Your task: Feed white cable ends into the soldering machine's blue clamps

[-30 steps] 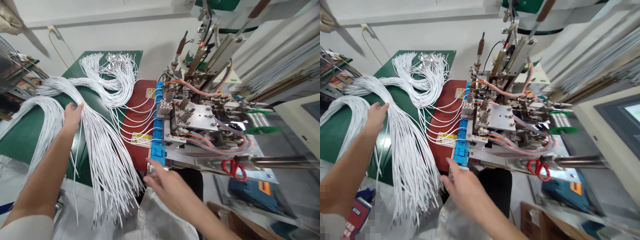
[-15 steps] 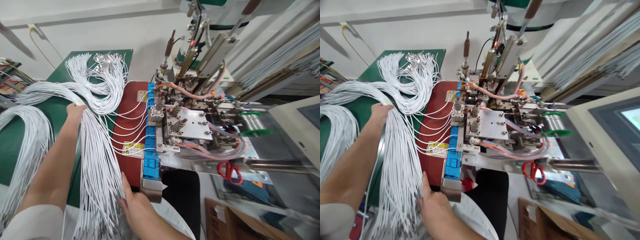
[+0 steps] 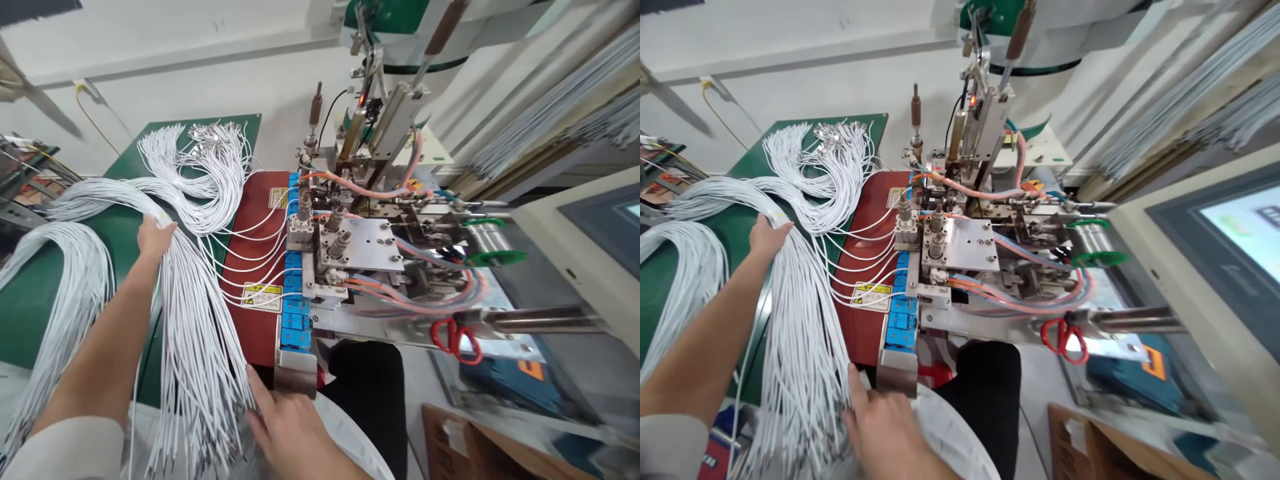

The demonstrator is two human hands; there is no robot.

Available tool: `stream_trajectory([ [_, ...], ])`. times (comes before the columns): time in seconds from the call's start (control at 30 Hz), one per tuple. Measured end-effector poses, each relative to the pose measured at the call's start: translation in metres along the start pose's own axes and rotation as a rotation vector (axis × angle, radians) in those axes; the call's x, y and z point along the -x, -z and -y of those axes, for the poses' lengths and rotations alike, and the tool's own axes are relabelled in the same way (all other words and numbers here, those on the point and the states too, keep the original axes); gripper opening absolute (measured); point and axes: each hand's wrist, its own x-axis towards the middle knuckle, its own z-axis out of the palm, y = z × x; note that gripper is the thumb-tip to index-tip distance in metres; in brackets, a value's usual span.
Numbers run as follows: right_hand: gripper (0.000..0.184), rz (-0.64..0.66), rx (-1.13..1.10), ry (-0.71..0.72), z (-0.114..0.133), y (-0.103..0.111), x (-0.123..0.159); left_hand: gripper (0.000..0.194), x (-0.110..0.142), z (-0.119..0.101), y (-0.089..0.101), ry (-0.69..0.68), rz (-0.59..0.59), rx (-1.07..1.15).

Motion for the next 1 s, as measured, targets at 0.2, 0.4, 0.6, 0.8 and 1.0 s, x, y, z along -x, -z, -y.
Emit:
stream_trajectory([
  [0.2, 0.041, -0.011, -0.156, -0.099, -0.008, 0.017, 0.013, 0.046, 0.102, -0.062, 0.015, -0.339, 0.072, -0.046],
  [0.4, 0.024, 0.066, -0.299, -0.042, -0.008, 0.021, 0.016, 0.027, 0.205, -0.097, 0.038, -0.887, 0.591, 0.073],
  [0.6, 0.024, -0.03, -0.512, -0.09, -0.026, 0.029, 0.025, 0.029, 0.201, -0.083, 0.047, -0.891, 0.618, 0.074],
  [0.8, 0.023, -0.128, -0.661, -0.226, -0.045, 0.043, 0.038, 0.016, 0.193, -0.112, 0.046, -1.045, 0.874, 0.056],
  [1.0, 0.023, -0.2, -0.784, -0.333, -0.06, 0.042, 0.049, 0.019, 0.194, -0.126, 0.041, -1.033, 0.936, 0.014],
])
